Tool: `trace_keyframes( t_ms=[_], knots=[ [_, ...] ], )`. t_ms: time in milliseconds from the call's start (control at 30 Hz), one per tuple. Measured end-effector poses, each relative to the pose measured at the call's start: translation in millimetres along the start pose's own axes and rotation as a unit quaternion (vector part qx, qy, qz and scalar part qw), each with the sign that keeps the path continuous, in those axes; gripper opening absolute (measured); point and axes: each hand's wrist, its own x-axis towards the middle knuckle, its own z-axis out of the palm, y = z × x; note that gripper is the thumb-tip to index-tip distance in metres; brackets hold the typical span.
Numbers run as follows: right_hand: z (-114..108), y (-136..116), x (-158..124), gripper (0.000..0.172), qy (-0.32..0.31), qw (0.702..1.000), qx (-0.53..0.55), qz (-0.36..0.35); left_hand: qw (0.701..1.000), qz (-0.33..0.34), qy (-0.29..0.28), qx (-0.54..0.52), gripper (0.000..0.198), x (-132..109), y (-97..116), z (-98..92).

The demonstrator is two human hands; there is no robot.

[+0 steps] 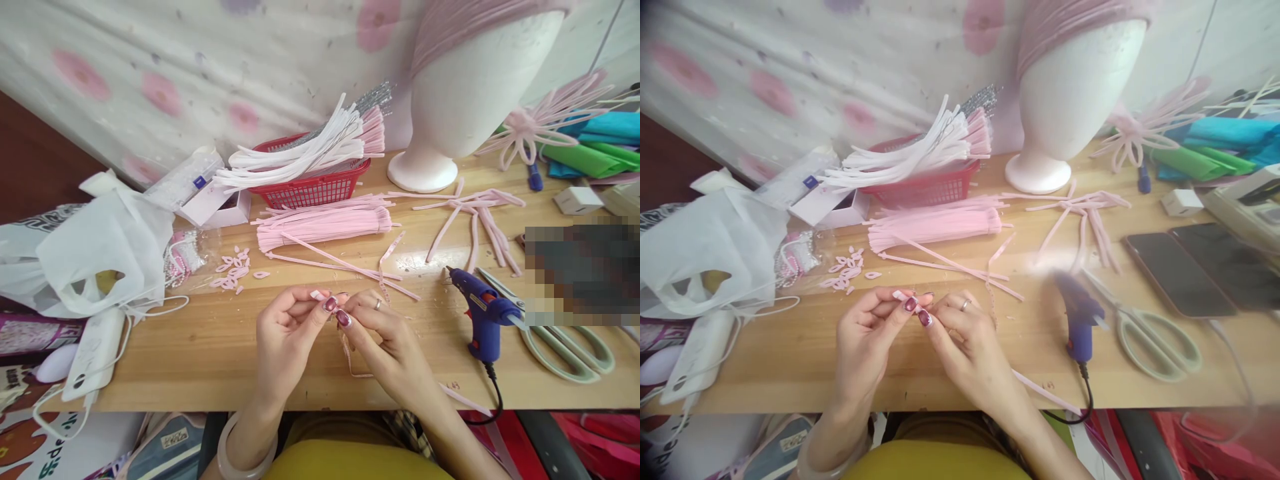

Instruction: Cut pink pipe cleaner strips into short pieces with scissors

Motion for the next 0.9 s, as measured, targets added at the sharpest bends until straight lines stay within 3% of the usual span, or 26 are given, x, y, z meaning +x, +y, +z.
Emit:
trace_keyframes(
  t_ms=[233,633,900],
  knots=[
    [1,0,-3,0.034,-0.005,1.0,-0.011,0.007,0.998,0.017,0.026,0.054,0.015,-4,5,1.5],
    [5,-2,-2,0.034,-0.005,1.0,0.009,0.012,0.998,0.018,0.026,0.045,0.013,-6,6,-3.1],
    [5,-1,-8,0.014,-0.044,0.995,0.067,0.053,0.997,0.045,0.06,-0.029,0.018,10,12,-19.4]
  ],
)
